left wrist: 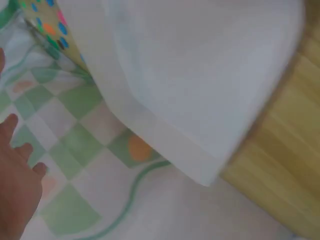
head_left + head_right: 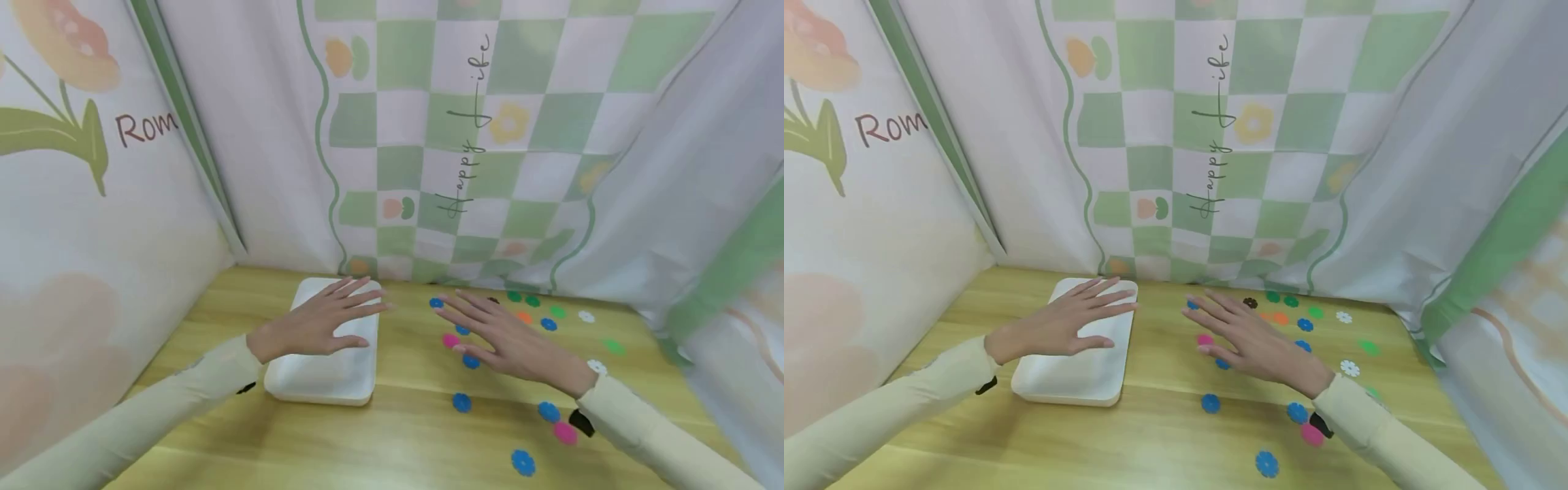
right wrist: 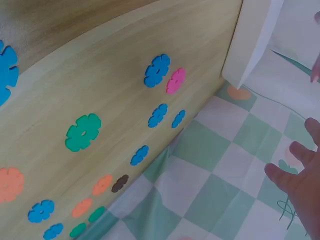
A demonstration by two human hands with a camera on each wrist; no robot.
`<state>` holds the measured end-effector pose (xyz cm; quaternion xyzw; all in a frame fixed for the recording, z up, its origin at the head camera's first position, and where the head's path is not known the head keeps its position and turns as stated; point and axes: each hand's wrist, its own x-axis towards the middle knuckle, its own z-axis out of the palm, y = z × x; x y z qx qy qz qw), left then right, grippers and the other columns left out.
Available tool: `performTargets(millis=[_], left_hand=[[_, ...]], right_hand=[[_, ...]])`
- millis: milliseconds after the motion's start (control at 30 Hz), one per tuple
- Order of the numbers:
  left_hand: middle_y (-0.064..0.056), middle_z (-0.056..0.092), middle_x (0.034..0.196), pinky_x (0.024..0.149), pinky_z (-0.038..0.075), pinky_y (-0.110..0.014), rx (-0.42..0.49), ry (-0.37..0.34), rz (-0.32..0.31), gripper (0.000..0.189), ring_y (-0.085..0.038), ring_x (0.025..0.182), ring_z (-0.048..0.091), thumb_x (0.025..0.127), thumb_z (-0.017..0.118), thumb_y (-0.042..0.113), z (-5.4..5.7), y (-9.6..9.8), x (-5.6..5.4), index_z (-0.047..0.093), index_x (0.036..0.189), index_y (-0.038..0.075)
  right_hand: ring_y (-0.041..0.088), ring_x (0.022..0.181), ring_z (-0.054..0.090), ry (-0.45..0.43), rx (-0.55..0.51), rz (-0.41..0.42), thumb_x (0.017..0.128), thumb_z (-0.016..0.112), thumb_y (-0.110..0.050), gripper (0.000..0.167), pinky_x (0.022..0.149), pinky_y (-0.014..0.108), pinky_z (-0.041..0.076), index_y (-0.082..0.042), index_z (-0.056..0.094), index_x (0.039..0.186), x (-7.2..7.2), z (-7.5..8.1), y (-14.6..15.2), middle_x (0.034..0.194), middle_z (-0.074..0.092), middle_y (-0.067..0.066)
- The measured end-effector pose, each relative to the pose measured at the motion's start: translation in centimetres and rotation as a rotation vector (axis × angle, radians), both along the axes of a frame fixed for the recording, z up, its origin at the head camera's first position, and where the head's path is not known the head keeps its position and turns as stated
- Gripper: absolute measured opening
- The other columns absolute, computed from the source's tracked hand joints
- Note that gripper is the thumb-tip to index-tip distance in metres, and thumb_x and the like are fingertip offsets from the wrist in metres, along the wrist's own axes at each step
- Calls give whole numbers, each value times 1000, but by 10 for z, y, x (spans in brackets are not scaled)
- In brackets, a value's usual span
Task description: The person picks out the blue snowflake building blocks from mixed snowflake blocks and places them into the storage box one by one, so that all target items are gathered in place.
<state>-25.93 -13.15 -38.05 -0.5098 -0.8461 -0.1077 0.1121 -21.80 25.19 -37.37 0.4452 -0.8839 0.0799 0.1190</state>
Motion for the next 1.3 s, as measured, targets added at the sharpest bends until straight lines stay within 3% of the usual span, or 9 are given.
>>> performTargets(millis=[200, 333, 533, 633, 800, 967, 1067, 1200, 1300], left_hand=[[-17, 50, 159, 124, 34, -65, 173, 3, 138, 58, -41, 148, 43, 104, 66, 22, -16, -31, -11, 47, 157, 7], [-25, 54, 151, 116, 44, -64, 248, -34, 283, 56, -45, 138, 53, 103, 67, 16, -23, -48, -15, 47, 153, -1], [-27, 46, 158, 119, 40, -66, 289, -270, 508, 54, -47, 144, 44, 108, 57, 16, -28, -69, -20, 40, 157, -1], [-29, 35, 164, 121, 36, -67, 306, -408, 518, 60, -50, 147, 39, 110, 54, 17, -31, -76, -22, 31, 162, -1], [-38, 29, 162, 108, 53, -63, 325, -621, 523, 68, -56, 134, 51, 112, 51, 23, -39, -82, -25, 19, 163, -7], [-42, 43, 150, 84, 67, -47, 416, -726, 596, 64, -52, 117, 65, 111, 51, 19, -43, -85, -29, 22, 161, -8], [-45, 45, 146, 70, 68, -42, 500, -817, 589, 62, -53, 115, 65, 110, 51, 12, -45, -90, -32, 22, 160, -11], [-47, 44, 146, 69, 68, -41, 521, -926, 582, 65, -55, 123, 60, 107, 56, 7, -46, -96, -34, 21, 159, -13], [-45, 44, 148, 68, 68, -38, 502, -981, 591, 67, -42, 107, 71, 104, 58, 4, -50, -97, -34, 23, 159, -13]], right_hand=[[39, 144, 47, 47, -56, 34, 99, 73, -15, 70, 112, 62, 49, -16, 42, 161, -8, -6, 12, 163, 45, 13], [41, 142, 48, -8, -123, -21, 97, 75, -9, 65, 111, 62, 51, -11, 49, 156, -16, -10, 26, 158, 48, 19], [43, 146, 43, -155, -170, -112, 100, 70, -9, 58, 112, 64, 48, -7, 49, 155, -24, -13, 42, 162, 43, 19], [44, 146, 43, -220, -180, -160, 103, 67, -11, 56, 114, 66, 46, -8, 48, 156, -28, -14, 49, 163, 42, 19], [44, 142, 49, -324, -198, -242, 106, 63, -16, 57, 114, 68, 45, -9, 43, 159, -37, -18, 60, 162, 44, 18], [51, 135, 52, -365, -219, -270, 106, 63, -12, 56, 106, 68, 52, -2, 44, 157, -49, -26, 71, 156, 49, 25], [53, 127, 56, -376, -225, -273, 105, 62, -9, 51, 98, 64, 58, 5, 47, 152, -58, -33, 77, 149, 54, 30], [50, 118, 62, -383, -236, -303, 104, 62, -3, 45, 90, 57, 63, 8, 52, 146, -69, -39, 88, 140, 59, 33], [48, 114, 65, -392, -252, -334, 103, 62, -1, 43, 89, 56, 63, 10, 54, 144, -75, -42, 95, 137, 60, 35]])
